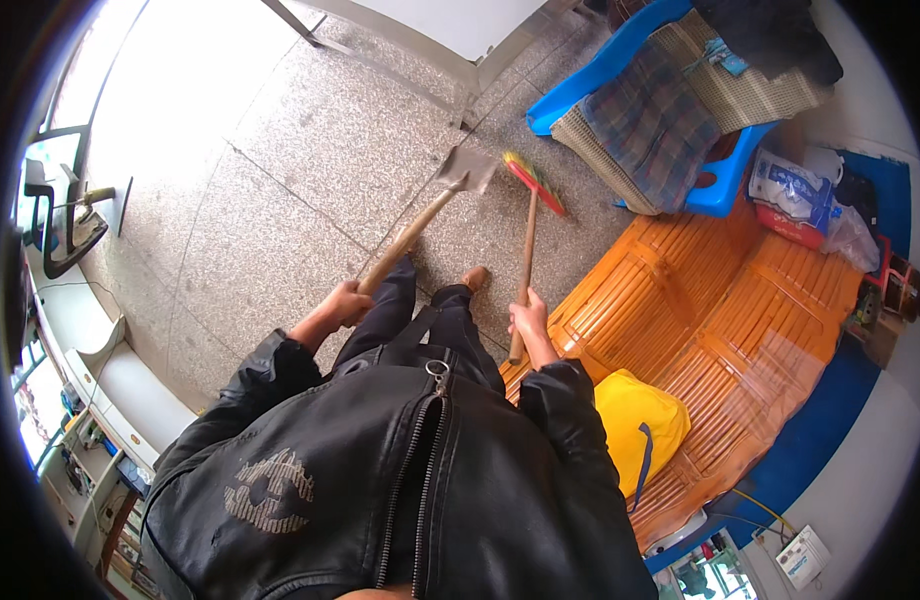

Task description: The person sweeps the tiled floor of a shop using a broom and dustpan, moving debris toward the entrance. They briefly use a hair dryer on a salon chair before resuming sweeping.

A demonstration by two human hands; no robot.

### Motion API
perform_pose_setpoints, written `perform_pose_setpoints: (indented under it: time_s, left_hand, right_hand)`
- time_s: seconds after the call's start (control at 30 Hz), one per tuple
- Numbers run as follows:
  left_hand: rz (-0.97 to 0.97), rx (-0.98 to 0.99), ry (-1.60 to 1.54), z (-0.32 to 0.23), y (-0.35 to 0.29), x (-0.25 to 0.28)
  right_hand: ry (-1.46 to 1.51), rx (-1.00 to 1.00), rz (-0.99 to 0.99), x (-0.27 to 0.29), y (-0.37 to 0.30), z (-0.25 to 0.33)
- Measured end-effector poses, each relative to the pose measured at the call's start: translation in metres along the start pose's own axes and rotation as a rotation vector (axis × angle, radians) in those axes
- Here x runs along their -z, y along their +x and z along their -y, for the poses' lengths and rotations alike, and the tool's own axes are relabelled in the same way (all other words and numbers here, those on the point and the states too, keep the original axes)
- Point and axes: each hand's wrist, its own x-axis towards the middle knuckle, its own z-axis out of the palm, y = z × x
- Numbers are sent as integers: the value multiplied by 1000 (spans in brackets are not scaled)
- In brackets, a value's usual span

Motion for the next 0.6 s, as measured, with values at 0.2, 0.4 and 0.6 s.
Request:
perform_pose_setpoints:
  time_s: [0.2, 0.4, 0.6]
  left_hand:
    - [88, -67, -304, -46, 39, -88]
    - [50, -82, -320, -63, 107, -151]
    - [-121, -73, -400, -81, 103, -210]
  right_hand:
    - [174, -19, 60, 65, -30, -27]
    - [351, 15, 191, 92, -50, -5]
    - [444, 45, 246, 99, -48, -6]
